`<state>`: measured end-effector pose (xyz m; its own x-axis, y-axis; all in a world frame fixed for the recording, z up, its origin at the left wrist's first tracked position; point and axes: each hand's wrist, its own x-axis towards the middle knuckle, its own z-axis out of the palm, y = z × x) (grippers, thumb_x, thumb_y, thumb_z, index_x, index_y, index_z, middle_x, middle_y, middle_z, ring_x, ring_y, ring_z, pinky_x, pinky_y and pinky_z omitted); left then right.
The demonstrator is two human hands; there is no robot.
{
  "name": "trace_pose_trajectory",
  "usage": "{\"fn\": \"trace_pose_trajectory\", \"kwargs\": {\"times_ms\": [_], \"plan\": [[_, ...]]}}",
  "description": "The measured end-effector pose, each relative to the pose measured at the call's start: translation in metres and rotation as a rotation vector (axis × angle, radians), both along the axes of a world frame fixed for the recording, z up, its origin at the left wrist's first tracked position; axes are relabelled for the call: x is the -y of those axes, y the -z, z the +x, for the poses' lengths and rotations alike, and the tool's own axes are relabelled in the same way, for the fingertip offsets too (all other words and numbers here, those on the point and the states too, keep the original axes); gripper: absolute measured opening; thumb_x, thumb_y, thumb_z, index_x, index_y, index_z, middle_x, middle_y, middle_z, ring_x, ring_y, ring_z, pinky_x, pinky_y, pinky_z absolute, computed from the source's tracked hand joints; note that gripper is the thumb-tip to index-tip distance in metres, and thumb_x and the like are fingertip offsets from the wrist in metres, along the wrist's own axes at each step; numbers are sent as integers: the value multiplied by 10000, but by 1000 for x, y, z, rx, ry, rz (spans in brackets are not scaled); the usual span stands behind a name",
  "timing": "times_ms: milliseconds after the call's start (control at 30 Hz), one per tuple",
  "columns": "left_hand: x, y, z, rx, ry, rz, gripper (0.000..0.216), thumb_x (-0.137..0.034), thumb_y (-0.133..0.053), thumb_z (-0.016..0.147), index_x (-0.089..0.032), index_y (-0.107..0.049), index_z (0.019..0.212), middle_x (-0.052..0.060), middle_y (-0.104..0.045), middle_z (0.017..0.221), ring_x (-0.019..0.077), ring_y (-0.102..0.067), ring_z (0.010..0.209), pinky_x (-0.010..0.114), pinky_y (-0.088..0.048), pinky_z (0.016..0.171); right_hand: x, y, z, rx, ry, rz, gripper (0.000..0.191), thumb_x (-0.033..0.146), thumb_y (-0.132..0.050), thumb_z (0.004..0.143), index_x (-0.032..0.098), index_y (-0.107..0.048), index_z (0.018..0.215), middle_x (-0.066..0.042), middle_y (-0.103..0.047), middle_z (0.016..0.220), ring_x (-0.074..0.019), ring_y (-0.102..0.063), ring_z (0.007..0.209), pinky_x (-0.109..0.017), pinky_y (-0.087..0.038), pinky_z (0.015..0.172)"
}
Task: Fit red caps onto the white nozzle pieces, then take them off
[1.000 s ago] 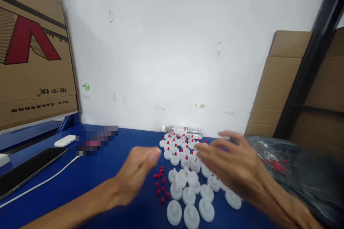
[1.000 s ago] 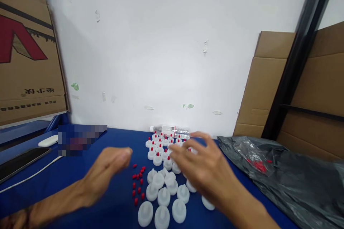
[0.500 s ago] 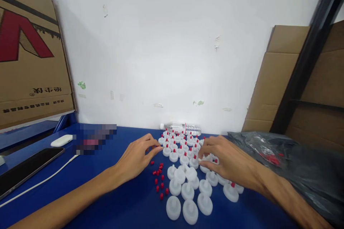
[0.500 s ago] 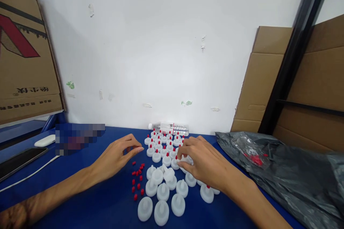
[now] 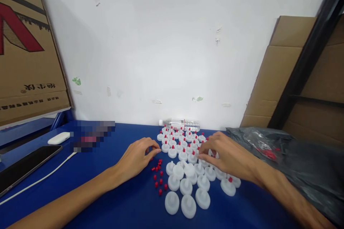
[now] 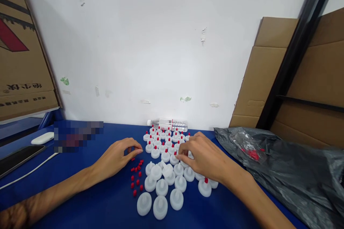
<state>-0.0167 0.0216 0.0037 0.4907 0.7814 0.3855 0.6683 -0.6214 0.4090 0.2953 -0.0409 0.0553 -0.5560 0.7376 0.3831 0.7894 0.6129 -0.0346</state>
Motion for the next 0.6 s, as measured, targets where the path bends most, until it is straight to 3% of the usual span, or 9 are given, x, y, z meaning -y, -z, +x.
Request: {"fn": "trace_pose_trajectory", "kwargs": {"times_ms": [233,333,467,600], "plan": [[-4,2,2,19,-9,-22,352,-486,-554,1000,-211,-724,861,23,-722,843,202,-629,794,288,-443,716,-12,-16,21,-25,150,224,319,390,-512,1050,232,-735,887,-11,-684,678,-201,-622,674,-361,-442,773],[-8,8,3,59,-9,-80,386,-503,-537,1004,-206,-725,843,1,-707,779,175,-607,703,267,-429,661,-31,-13,40,-10,208,376,385,392,-497,1043,227,-659,735,-5,-611,595,-188,-567,617,-339,-422,731],[-14,15,3,186,-4,-277,458,-566,-557,971,-179,-721,787,-9,-662,690,153,-555,640,245,-399,601,-59,20,63,-27,264,454,472,323,-441,1021,236,-481,559,-13,-514,525,-170,-471,531,-358,-397,716],[-17,14,1,268,-30,-397,455,-585,-592,942,-176,-730,800,-10,-647,690,135,-510,618,236,-366,568,-66,56,74,-97,264,418,449,310,-478,1007,235,-474,564,4,-523,519,-155,-462,517,-345,-403,709]]}}
